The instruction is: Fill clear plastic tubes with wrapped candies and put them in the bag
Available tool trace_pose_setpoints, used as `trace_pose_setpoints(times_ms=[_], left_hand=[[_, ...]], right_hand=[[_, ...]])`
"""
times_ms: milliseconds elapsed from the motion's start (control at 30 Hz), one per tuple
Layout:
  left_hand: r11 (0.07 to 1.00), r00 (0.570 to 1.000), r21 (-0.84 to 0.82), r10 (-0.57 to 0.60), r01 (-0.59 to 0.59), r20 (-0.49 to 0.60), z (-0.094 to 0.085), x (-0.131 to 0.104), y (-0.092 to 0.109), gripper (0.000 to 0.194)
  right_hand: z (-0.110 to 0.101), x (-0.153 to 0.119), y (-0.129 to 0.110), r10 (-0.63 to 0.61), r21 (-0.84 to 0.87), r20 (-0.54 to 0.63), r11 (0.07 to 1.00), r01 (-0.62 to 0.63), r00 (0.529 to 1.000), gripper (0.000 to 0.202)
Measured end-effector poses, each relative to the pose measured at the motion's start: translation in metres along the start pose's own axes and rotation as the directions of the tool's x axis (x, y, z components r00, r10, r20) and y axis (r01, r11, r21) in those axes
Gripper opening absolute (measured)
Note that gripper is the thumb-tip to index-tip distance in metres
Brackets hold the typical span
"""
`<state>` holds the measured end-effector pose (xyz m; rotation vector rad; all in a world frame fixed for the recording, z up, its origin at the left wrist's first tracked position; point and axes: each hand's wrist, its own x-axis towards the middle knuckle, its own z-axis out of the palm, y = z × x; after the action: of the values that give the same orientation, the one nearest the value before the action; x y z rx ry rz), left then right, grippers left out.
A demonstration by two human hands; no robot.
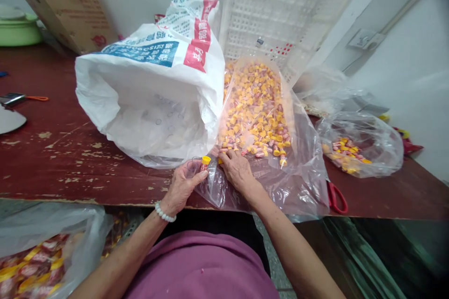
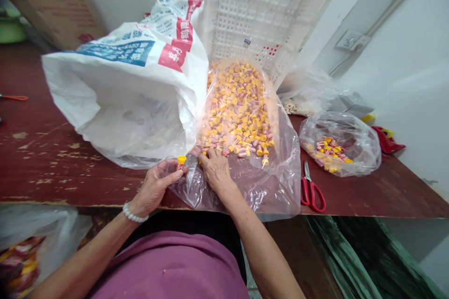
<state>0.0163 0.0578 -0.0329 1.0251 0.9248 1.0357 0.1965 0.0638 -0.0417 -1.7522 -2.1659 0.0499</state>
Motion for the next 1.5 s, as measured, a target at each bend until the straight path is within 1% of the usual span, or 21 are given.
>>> trace_pose_setpoints(times_ms=[200, 267, 300, 333, 400, 433, 467, 500, 567, 667, 733, 867, 967, 1033, 1133, 1167, 1233, 1300, 1333, 1433, 1500], left_hand=[[0.961, 0.997, 0.27, 0.04, -0.057, 0.068, -0.007, -0.007, 0.002, 0.029], [0.939, 0.995, 0.337, 0.046, -0.073, 0.085, -0.006, -0.01, 0.002, 0.027], [0.932, 0.995, 0.356, 0.044, -0.074, 0.092, -0.005, -0.011, 0.003, 0.027], [0.926, 0.994, 0.37, 0.037, -0.074, 0.106, -0.004, -0.011, 0.003, 0.027], [0.918, 0.99, 0.389, 0.032, -0.083, 0.136, -0.001, -0.012, 0.006, 0.025], [0.912, 0.987, 0.4, 0.033, -0.093, 0.154, 0.0, -0.012, 0.007, 0.025], [0.905, 0.984, 0.412, 0.037, -0.107, 0.175, 0.001, -0.013, 0.008, 0.025], [0.899, 0.979, 0.421, 0.04, -0.122, 0.198, 0.002, -0.013, 0.01, 0.025], [0.902, 0.97, 0.411, 0.035, -0.134, 0.239, 0.002, -0.014, 0.011, 0.029], [0.927, 0.965, 0.357, 0.016, -0.113, 0.262, 0.002, -0.017, 0.011, 0.031], [0.936, 0.966, 0.341, 0.001, -0.092, 0.258, 0.001, -0.018, 0.011, 0.029], [0.945, 0.957, 0.324, -0.054, -0.043, 0.286, 0.0, -0.02, 0.013, 0.026], [0.95, 0.954, 0.312, -0.071, -0.025, 0.292, 0.0, -0.021, 0.014, 0.026], [0.954, 0.959, 0.299, -0.086, 0.0, 0.271, 0.0, -0.02, 0.012, 0.028], [0.958, 0.956, 0.275, -0.15, 0.079, 0.25, 0.001, -0.018, 0.011, 0.031], [0.959, 0.953, 0.258, -0.179, 0.115, 0.243, 0.001, -0.017, 0.01, 0.031], [0.958, 0.941, 0.191, -0.253, 0.212, 0.223, 0.0, -0.015, 0.011, 0.031], [0.942, 0.915, 0.08, -0.335, 0.326, 0.223, -0.003, -0.014, 0.013, 0.031], [0.929, 0.901, 0.022, -0.365, 0.37, 0.235, -0.005, -0.014, 0.013, 0.031], [0.895, 0.878, -0.086, -0.404, 0.437, 0.258, -0.008, -0.014, 0.014, 0.029], [0.89, 0.88, -0.104, -0.41, 0.444, 0.242, -0.007, -0.014, 0.013, 0.029]], right_hand=[[-0.003, -0.008, 0.008, 0.119, 0.105, -0.054, 0.988, -0.113, 0.991, 0.022], [-0.011, -0.014, 0.004, 0.192, 0.239, -0.099, 0.957, -0.164, 0.976, 0.024], [-0.016, -0.017, -0.001, 0.24, 0.373, -0.118, 0.91, -0.181, 0.964, 0.024], [-0.022, -0.02, -0.008, 0.288, 0.531, -0.128, 0.828, -0.18, 0.949, 0.024], [-0.031, -0.024, -0.025, 0.358, 0.785, -0.137, 0.607, -0.119, 0.924, 0.023], [-0.034, -0.025, -0.034, 0.373, 0.844, -0.146, 0.53, -0.081, 0.916, 0.022], [-0.036, -0.026, -0.041, 0.371, 0.856, -0.165, 0.513, -0.054, 0.914, 0.021], [-0.037, -0.027, -0.047, 0.361, 0.843, -0.189, 0.536, -0.038, 0.913, 0.02], [-0.039, -0.028, -0.055, 0.314, 0.769, -0.241, 0.639, -0.017, 0.918, 0.016], [-0.042, -0.032, -0.054, 0.148, 0.633, -0.267, 0.772, 0.058, 0.952, 0.012], [-0.046, -0.034, -0.049, 0.082, 0.6, -0.264, 0.794, 0.097, 0.961, 0.013], [-0.05, -0.037, -0.044, 0.084, 0.582, -0.291, 0.806, 0.107, 0.953, 0.021], [-0.047, -0.04, -0.048, -0.049, 0.517, -0.204, 0.843, 0.15, 0.978, 0.03], [-0.045, -0.041, -0.051, -0.097, 0.504, -0.135, 0.85, 0.153, 0.986, 0.037], [-0.044, -0.042, -0.048, -0.074, 0.551, -0.099, 0.826, 0.117, 0.992, 0.035], [-0.043, -0.042, -0.043, -0.032, 0.572, -0.122, 0.815, 0.097, 0.992, 0.033], [-0.04, -0.041, -0.027, 0.114, 0.588, -0.187, 0.809, 0.019, 0.976, 0.028], [-0.032, -0.038, -0.006, 0.237, 0.505, -0.218, 0.858, -0.099, 0.947, 0.025], [-0.027, -0.036, 0.004, 0.261, 0.431, -0.214, 0.89, -0.149, 0.941, 0.024], [-0.012, -0.026, 0.025, 0.227, 0.227, -0.155, 0.955, -0.189, 0.962, 0.02], [-0.006, -0.018, 0.026, 0.205, 0.179, -0.133, 0.967, -0.18, 0.97, 0.025]])
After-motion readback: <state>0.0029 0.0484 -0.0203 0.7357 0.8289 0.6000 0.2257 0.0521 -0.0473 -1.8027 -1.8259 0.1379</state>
